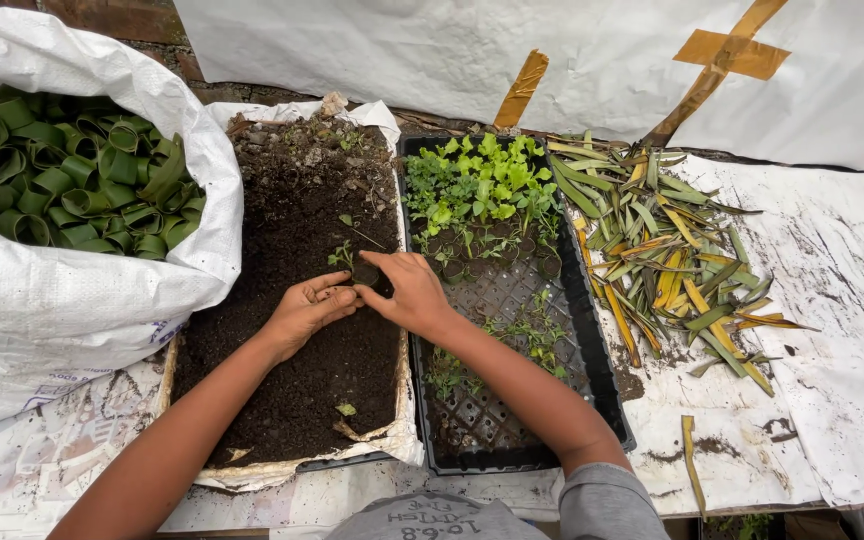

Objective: Planting small green seedlings or cuttings into a container of soil

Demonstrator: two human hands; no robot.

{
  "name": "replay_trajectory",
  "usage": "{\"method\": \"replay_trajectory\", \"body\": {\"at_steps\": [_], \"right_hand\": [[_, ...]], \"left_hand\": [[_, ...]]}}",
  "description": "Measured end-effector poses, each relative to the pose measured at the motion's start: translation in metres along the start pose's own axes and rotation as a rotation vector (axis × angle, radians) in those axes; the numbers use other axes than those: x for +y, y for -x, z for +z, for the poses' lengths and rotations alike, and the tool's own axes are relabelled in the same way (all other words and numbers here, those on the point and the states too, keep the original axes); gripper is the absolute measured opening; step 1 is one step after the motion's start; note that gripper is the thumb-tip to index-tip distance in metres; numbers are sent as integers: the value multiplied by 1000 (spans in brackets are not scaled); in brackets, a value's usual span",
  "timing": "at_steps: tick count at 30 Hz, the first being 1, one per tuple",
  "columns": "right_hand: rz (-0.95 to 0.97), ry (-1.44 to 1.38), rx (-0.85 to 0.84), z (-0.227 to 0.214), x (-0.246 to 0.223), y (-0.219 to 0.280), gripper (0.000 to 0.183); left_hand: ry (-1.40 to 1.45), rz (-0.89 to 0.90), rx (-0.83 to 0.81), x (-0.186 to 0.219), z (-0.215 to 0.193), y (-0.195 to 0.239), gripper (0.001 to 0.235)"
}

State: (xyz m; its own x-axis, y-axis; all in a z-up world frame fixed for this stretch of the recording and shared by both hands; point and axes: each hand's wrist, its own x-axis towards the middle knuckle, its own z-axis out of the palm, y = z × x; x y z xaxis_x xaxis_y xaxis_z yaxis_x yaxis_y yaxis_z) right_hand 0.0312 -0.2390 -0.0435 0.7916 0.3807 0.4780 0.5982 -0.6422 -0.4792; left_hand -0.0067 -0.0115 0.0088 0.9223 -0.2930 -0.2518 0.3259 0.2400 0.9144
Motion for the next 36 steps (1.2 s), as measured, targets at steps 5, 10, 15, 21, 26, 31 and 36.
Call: {"method": "replay_trajectory", "body": {"at_steps": [5, 10, 15, 21, 26, 31, 36], "right_hand": [[231, -11, 0, -86, 43, 3, 49], [586, 44, 94, -158, 84, 36, 54], [689, 355, 19, -166, 103, 56, 53], [602, 535, -5, -159, 112, 69, 48], [592, 574, -43, -157, 122, 82, 44], [573, 738, -94, -145, 138, 91, 38], [582, 715, -193, -143, 144, 96, 41]], "left_hand": [[-16, -48, -8, 2, -1, -2, 73], [-30, -100, -15, 4, 0, -3, 68], [-103, -128, -6, 15, 5, -2, 62], [-79, -115, -7, 10, 4, 0, 61], [-98, -118, -18, 12, 4, 0, 61], [-100, -104, -8, 12, 2, 0, 60], [-97, -105, -12, 8, 1, -3, 59]]}}
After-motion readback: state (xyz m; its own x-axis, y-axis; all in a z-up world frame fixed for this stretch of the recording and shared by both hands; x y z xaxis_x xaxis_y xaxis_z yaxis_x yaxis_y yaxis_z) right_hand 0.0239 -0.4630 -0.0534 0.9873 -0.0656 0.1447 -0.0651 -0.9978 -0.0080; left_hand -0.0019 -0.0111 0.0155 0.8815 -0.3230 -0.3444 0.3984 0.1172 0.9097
